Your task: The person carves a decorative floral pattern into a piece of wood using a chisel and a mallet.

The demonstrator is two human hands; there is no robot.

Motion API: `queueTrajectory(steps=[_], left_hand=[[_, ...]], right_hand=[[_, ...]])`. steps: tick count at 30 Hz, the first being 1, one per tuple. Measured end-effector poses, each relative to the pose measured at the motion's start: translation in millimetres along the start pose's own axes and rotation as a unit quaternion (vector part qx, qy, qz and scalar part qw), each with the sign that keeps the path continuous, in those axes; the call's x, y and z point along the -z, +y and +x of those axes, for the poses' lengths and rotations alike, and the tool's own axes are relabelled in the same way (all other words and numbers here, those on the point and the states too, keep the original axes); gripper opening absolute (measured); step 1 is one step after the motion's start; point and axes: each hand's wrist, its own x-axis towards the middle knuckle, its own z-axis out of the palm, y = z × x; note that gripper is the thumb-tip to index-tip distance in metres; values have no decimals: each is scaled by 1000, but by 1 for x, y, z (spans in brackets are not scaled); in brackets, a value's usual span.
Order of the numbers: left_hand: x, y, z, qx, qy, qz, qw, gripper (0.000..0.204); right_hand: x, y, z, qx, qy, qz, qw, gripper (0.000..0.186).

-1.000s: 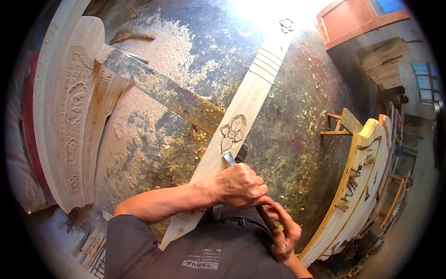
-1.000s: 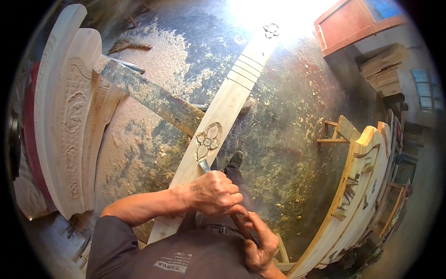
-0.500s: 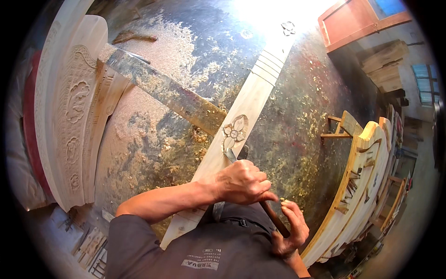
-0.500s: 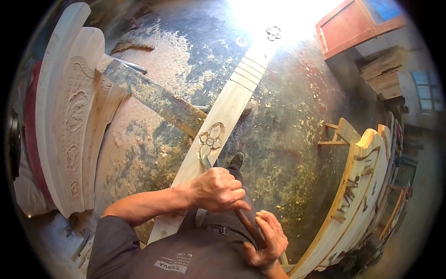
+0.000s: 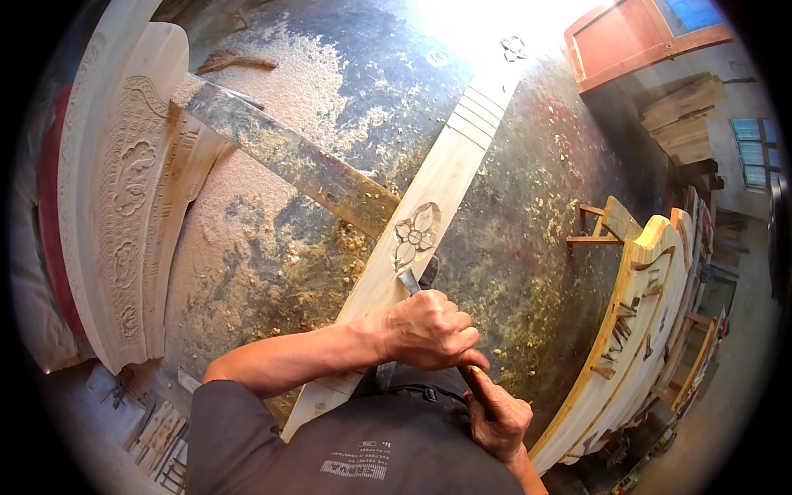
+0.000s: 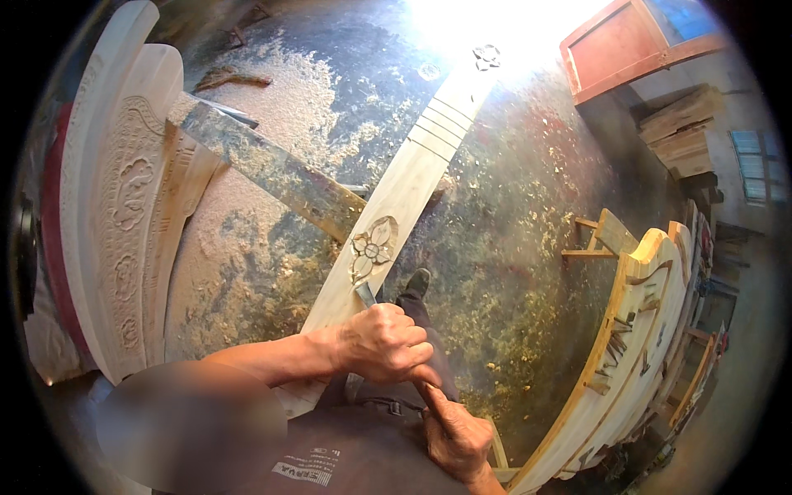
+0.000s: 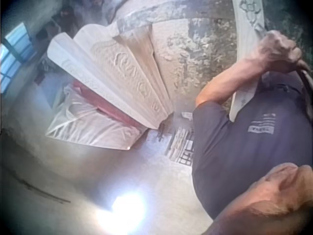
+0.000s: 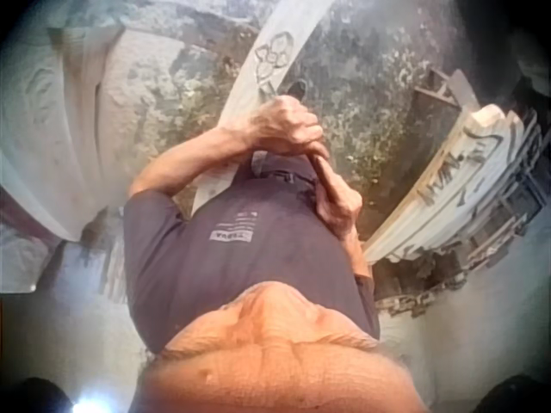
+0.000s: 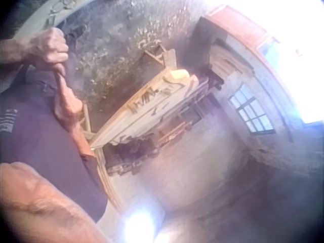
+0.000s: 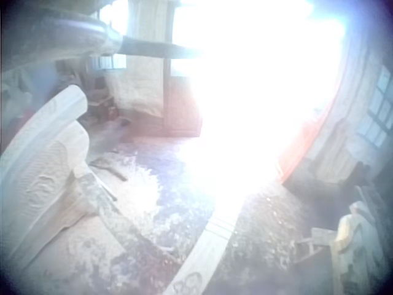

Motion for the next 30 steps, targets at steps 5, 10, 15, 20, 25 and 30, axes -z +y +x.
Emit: queueTrajectory(steps=[5,10,15,20,25,30], left_hand=[[2,-1,1,1,-3,-5,1000,61],[0,-3,2,-14,19,-5,1000,60],[1,-2,3,-7,17,-2,1000,60],[-1,-1,3,0,16,0,1000,60],[0,0,2,15,10,-7,1000,58],[2,0,3,29,-9,-17,999,61]], right_hand=[[3,-2,-1,-12,-8,1,1000,58],[7,-3,-3,-39,-25,34,998,51],[10,-2,-3,-54,-34,43,997,48],[6,-1,-3,-55,-24,59,996,48],[4,-2,1,-34,-14,44,998,55],[-7,1,1,-21,15,58,998,59]])
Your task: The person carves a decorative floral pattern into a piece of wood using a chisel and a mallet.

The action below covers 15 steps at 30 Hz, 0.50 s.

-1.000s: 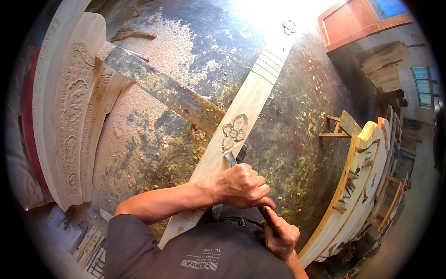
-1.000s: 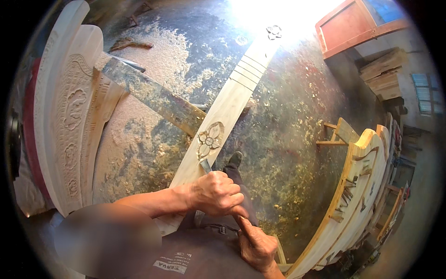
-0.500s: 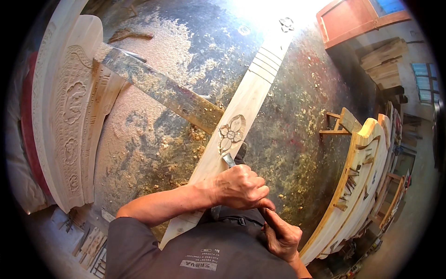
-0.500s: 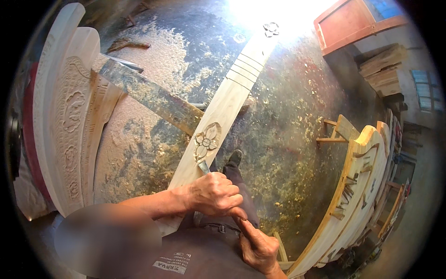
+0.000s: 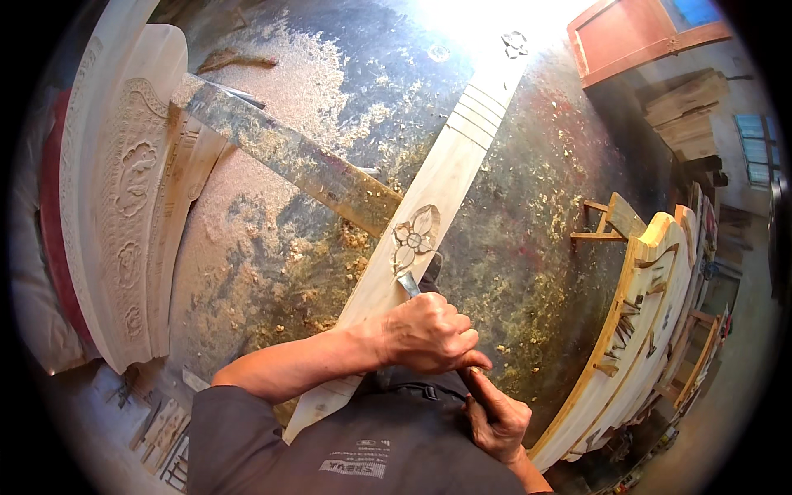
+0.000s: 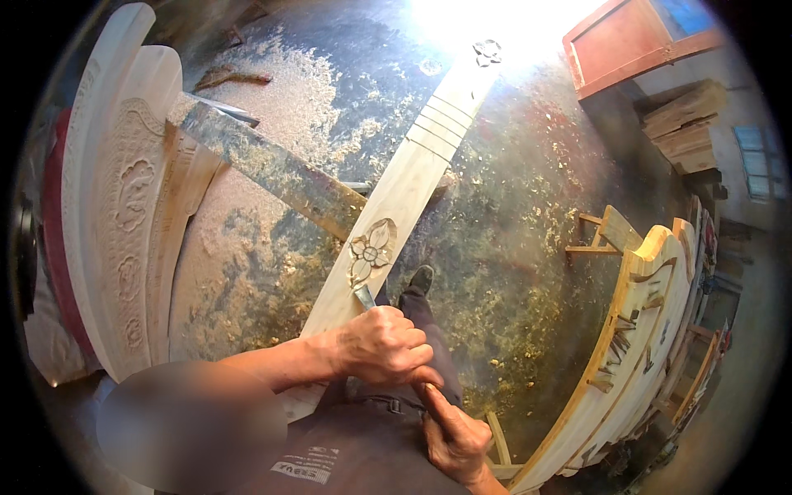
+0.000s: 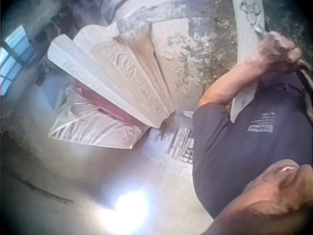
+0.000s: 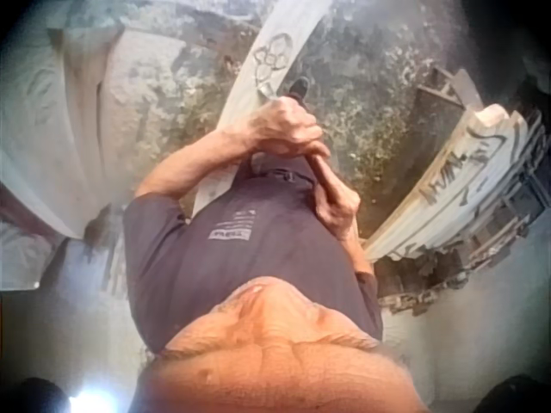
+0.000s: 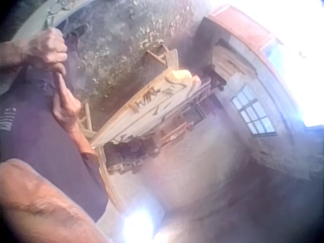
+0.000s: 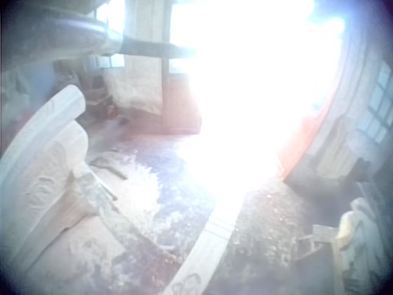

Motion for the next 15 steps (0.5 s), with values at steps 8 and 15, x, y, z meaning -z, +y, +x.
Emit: queueTrajectory(steps=[8,15], left_hand=[[0,-1,-2,3,12,24,1000,59],[-1,1,-2,-124,15,74,989,55]], right_hand=[[-6,3,-2,-13,-9,2,1000,61],[-4,12,-18,18,14,-45,999,68]])
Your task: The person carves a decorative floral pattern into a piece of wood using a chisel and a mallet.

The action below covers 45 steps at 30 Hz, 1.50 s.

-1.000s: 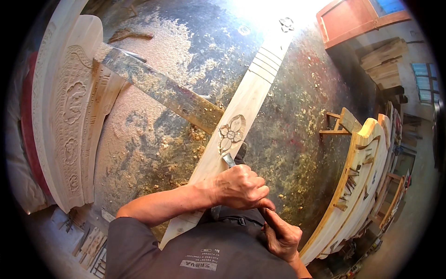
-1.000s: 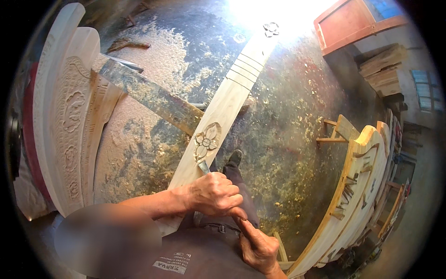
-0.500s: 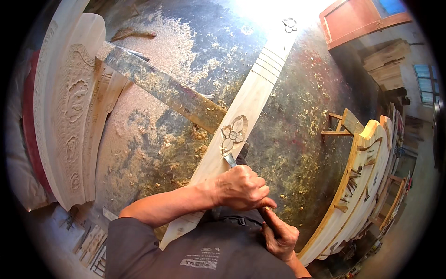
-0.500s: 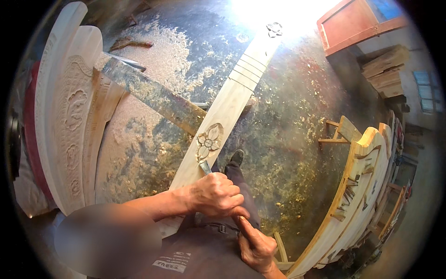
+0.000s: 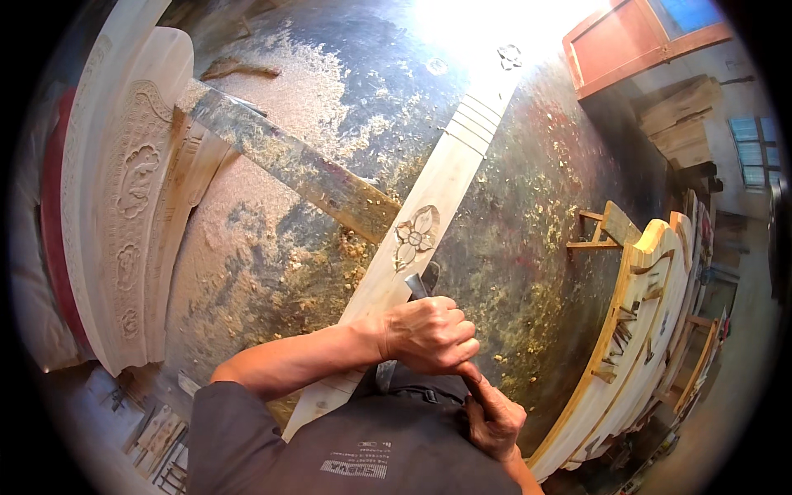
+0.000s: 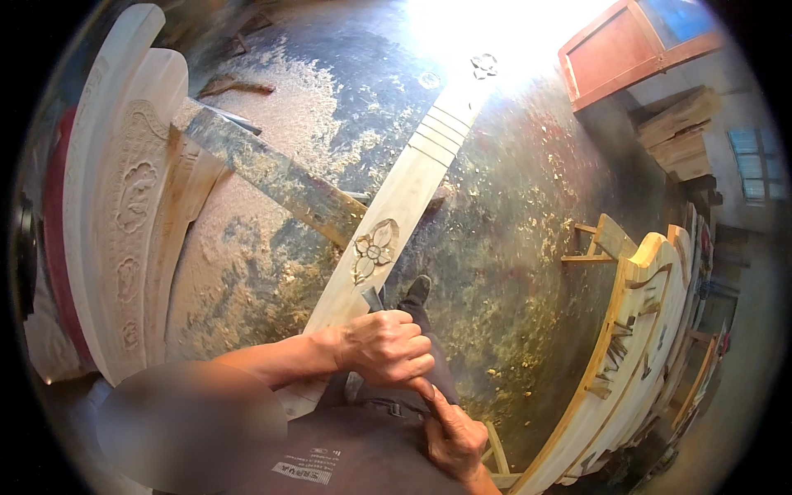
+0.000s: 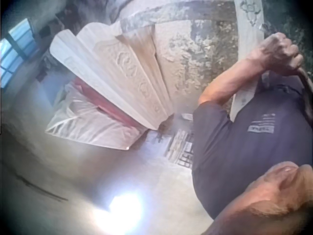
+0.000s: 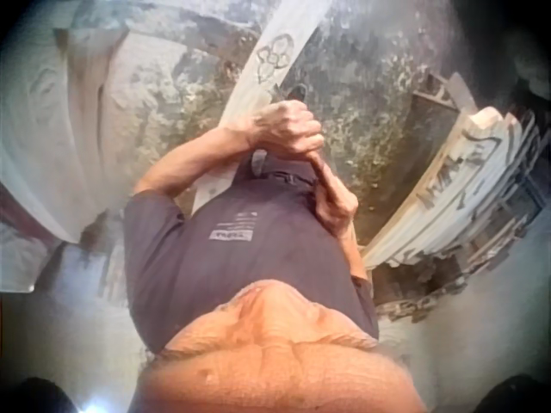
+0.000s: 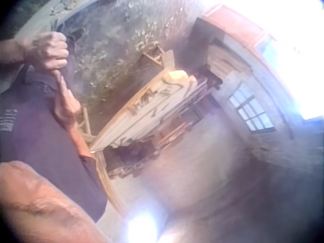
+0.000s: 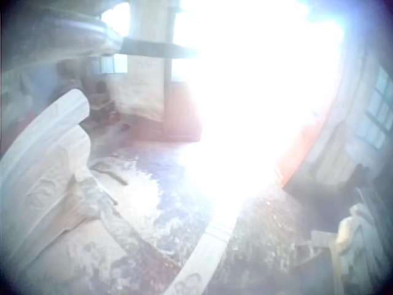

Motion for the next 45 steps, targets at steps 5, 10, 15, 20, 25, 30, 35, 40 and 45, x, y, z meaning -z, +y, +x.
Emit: queueTrajectory(steps=[5,10,15,20,25,30,35,40,45], left_hand=[[-4,-1,-2,34,-3,-33,999,55],[-7,-2,-3,49,-2,-34,998,56],[-7,-3,-2,58,-14,-25,998,58],[-7,-5,-1,61,-8,-29,998,59],[-3,-4,2,79,-17,-55,995,59],[-4,-4,3,95,-18,-56,994,58],[-6,-4,0,97,-16,-54,994,57],[-7,-5,0,110,-29,-45,993,56],[-7,-5,-1,61,3,-12,998,56]], right_hand=[[0,-8,5,-18,5,21,1000,68],[-5,-6,2,-32,18,48,998,64],[-1,-3,2,-46,-5,39,998,62],[1,-1,4,-29,-7,21,999,60],[13,-14,14,-40,-34,7,999,50],[7,-7,15,-12,-15,7,1000,60],[1,-5,12,-17,-1,41,999,62],[-9,3,13,-4,10,42,999,61],[-10,3,14,-1,14,45,999,59]])
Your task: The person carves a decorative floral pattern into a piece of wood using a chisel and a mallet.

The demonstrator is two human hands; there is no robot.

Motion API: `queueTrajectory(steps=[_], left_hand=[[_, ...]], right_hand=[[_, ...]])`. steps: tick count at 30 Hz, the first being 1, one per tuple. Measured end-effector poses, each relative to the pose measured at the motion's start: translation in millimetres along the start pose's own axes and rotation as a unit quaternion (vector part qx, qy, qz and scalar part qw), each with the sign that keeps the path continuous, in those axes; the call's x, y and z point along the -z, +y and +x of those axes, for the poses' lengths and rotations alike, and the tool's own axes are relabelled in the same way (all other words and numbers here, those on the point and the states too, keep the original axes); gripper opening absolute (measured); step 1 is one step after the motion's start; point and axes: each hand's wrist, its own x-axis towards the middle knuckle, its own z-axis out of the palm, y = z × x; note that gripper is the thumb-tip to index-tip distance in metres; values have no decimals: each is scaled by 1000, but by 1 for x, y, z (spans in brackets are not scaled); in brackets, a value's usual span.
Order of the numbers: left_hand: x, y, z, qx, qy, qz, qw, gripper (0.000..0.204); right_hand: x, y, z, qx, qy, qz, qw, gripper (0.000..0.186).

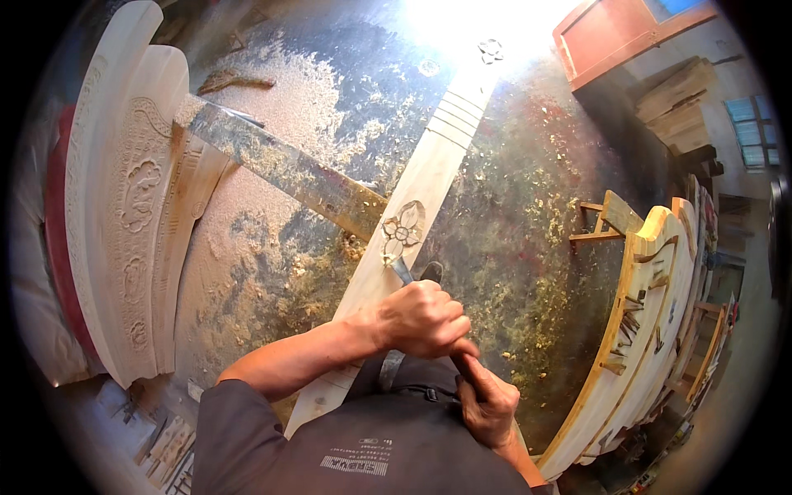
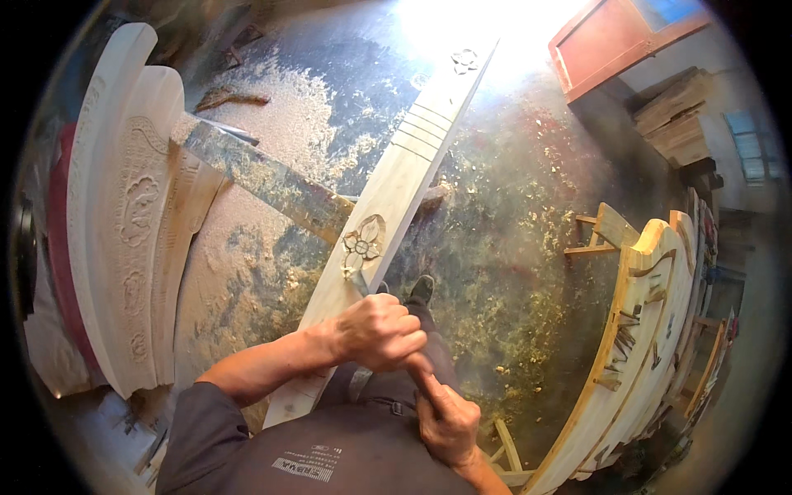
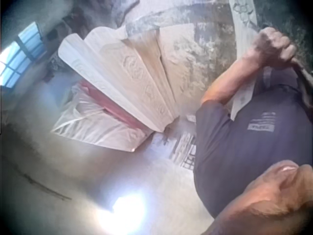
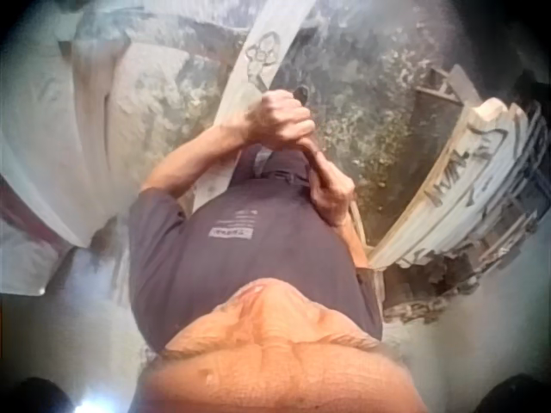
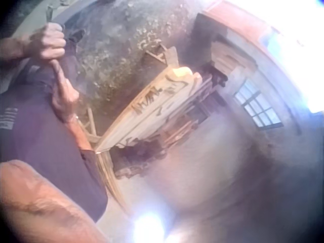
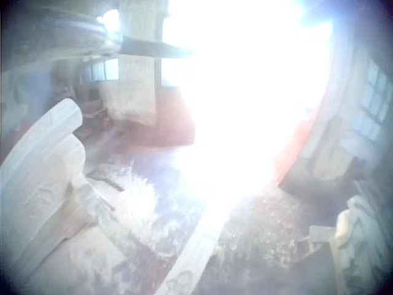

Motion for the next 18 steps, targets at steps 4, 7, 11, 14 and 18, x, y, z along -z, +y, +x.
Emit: queueTrajectory(steps=[4,7,11,14,18], left_hand=[[9,9,1,-81,13,32,996,56],[3,9,1,-87,-22,32,995,57],[-2,7,1,-61,-40,22,997,58],[-6,3,0,-43,-47,25,998,59],[-7,3,0,-21,-57,23,998,59]], right_hand=[[11,-1,-12,4,-7,-26,1000,58],[4,5,-22,-13,21,-1,1000,56],[2,4,-19,-42,19,18,999,57],[1,-7,-6,-41,25,32,998,58],[3,0,-11,-61,4,35,997,62]])
